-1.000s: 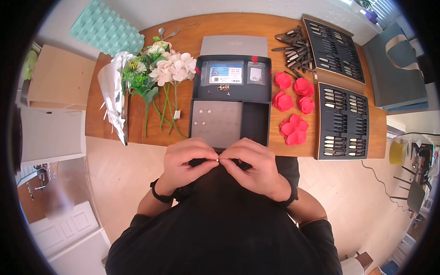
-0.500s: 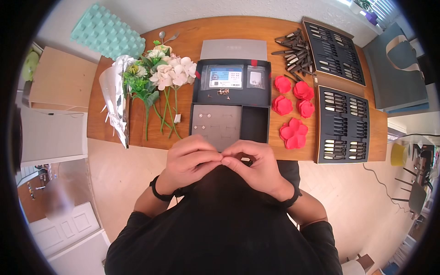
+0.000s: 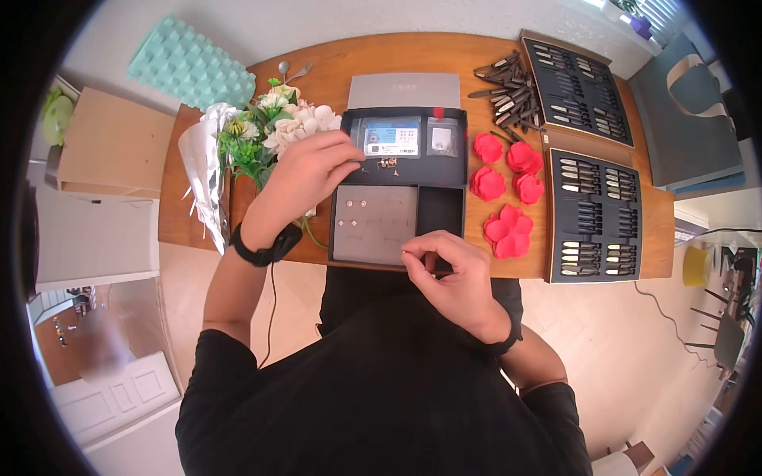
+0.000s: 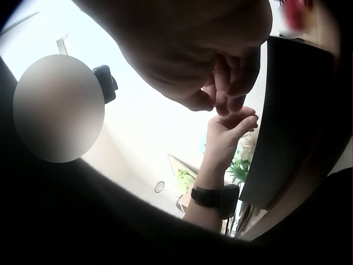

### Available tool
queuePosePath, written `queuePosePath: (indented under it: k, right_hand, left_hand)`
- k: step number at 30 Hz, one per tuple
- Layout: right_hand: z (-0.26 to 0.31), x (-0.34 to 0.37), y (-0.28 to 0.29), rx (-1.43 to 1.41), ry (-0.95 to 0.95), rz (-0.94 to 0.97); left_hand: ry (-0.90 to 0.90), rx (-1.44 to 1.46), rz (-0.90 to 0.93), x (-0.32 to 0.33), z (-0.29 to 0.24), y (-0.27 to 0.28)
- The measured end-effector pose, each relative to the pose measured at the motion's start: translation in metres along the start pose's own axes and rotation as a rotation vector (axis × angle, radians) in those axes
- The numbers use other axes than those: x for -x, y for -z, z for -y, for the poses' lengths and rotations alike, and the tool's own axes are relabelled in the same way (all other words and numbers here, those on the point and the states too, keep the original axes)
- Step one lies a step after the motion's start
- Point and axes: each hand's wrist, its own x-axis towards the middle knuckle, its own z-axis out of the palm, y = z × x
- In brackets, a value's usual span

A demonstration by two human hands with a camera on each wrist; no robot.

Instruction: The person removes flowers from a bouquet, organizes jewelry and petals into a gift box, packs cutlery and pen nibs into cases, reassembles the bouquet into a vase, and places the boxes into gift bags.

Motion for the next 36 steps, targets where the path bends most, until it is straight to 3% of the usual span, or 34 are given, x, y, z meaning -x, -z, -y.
queuePosePath:
  k: [3,9,28,30,34,36]
  right_hand:
    - [0.0,-0.006,0.001,0.141,0.109,-0.031]
    - [-0.004,-0.013,-0.002,0.221,0.179,-0.031]
    - [-0.016,-0.015,-0.003,0.264,0.244,-0.018]
    - [-0.015,-0.015,-0.002,0.267,0.244,-0.016]
    - [-0.011,-0.014,0.0,0.234,0.215,-0.016]
    - [-0.01,-0.015,0.001,0.192,0.224,-0.017]
  left_hand:
    - [-0.133,-0.011,0.119,-0.019,0.011,-0.013]
    - [-0.201,-0.059,0.245,-0.032,0.025,-0.035]
    - [-0.196,-0.108,0.187,-0.031,0.019,-0.028]
    - [-0.142,-0.02,0.064,-0.026,0.007,-0.016]
    - [-0.03,0.203,0.0,0.002,-0.026,0.003]
    - [0.228,0.477,-0.014,0.022,-0.05,0.009]
